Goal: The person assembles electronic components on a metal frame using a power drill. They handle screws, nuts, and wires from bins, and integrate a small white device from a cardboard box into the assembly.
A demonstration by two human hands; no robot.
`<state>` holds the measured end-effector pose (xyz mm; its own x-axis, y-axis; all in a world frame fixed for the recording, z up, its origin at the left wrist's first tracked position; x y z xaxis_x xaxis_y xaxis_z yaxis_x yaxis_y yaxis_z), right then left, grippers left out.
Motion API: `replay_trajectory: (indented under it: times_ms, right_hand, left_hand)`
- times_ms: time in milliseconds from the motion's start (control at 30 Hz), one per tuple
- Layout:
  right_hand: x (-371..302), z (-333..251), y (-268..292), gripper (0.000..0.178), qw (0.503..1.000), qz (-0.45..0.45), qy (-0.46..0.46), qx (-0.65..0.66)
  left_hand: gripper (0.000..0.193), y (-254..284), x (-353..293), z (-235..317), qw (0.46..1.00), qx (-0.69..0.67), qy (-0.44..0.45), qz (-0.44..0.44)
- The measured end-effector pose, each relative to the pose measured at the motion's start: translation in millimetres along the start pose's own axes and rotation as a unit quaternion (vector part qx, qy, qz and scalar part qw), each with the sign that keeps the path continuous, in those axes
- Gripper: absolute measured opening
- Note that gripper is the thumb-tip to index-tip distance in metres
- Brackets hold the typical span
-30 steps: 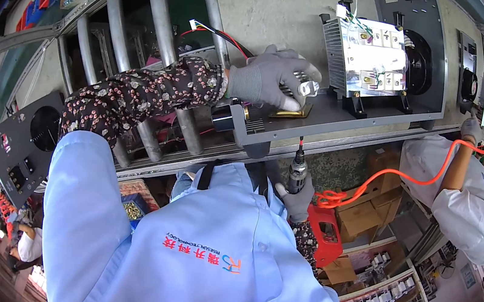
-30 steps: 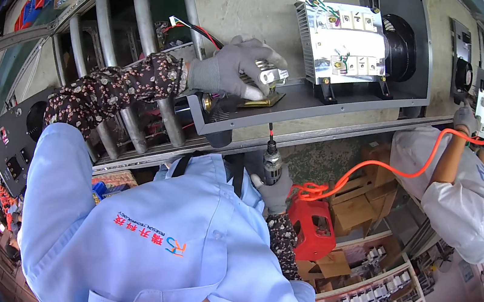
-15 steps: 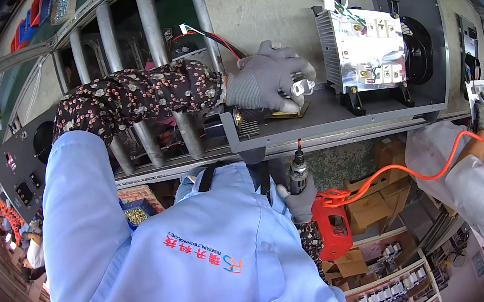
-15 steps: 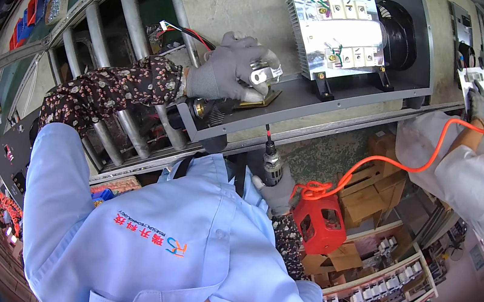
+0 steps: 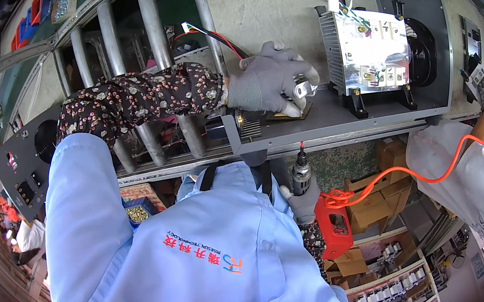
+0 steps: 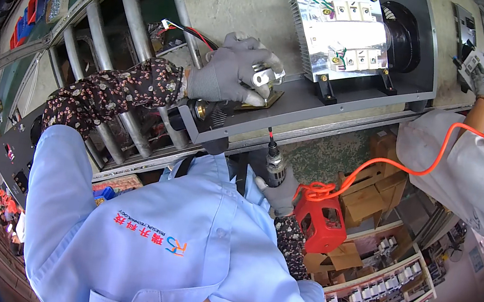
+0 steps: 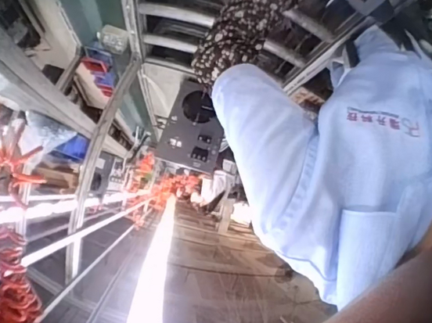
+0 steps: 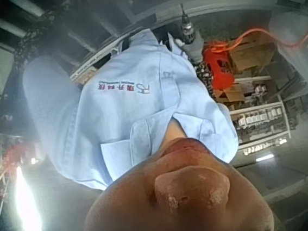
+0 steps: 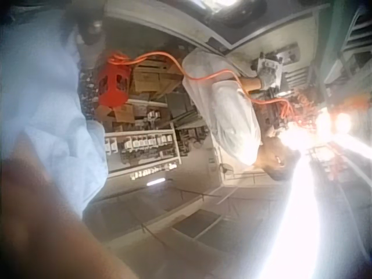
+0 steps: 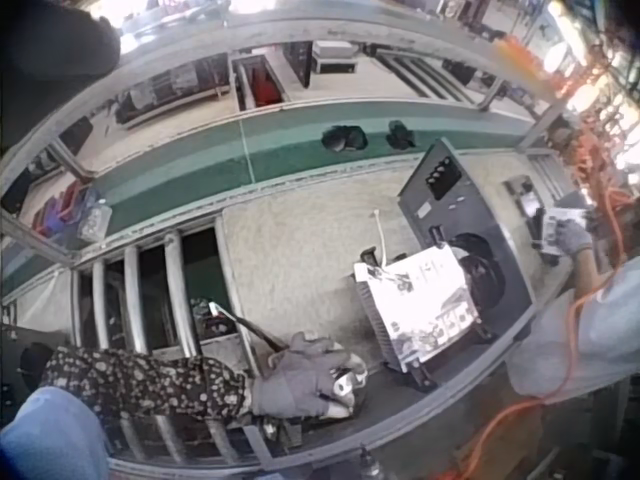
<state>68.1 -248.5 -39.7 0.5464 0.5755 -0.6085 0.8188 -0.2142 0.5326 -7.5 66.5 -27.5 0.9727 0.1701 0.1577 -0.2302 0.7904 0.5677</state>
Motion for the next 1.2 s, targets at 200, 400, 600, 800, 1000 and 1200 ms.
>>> replay_trajectory:
  times_ms: [200,400,600,800,1000,1200]
  right_hand:
    - [0,-1,3,0.060,1.000,-0.004,-0.003,-0.019]
    - [-2,-2,3,0.057,1.000,-0.004,-0.002,-0.013]
    - [-2,-4,4,0.058,0.999,-0.010,-0.023,-0.035]
    - [-2,-3,7,0.058,0.999,-0.015,0.001,-0.033]
    - [-6,-14,17,0.061,0.998,-0.049,-0.015,-0.027]
    - [-9,-14,23,0.063,0.995,-0.092,-0.035,0.023]
  left_hand:
    - [0.012,-1,-2,-3,0.999,-0.020,-0.025,0.017]
    - [0.011,-2,-3,-1,1.000,-0.005,-0.014,0.020]
    - [0.010,0,-2,1,0.999,0.020,-0.043,0.022]
    - [0.009,-2,-3,1,0.999,0.038,-0.033,0.005]
    - [0.008,-3,-2,4,0.997,0.057,-0.046,0.011]
    - [0.006,-5,-1,3,0.997,0.071,-0.033,0.009]
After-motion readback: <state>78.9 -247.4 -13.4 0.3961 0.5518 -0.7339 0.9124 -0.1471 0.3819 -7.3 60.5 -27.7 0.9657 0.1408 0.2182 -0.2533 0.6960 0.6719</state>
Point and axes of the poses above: each hand's wrist, its own x-axis towards the middle knuckle, its own y-axis out of the back of the hand, z = x × y, the point moved 1 cm from there along x, towards the middle knuckle, and after that the axes turned 8 degrees about -y, right-handed, at the moved point
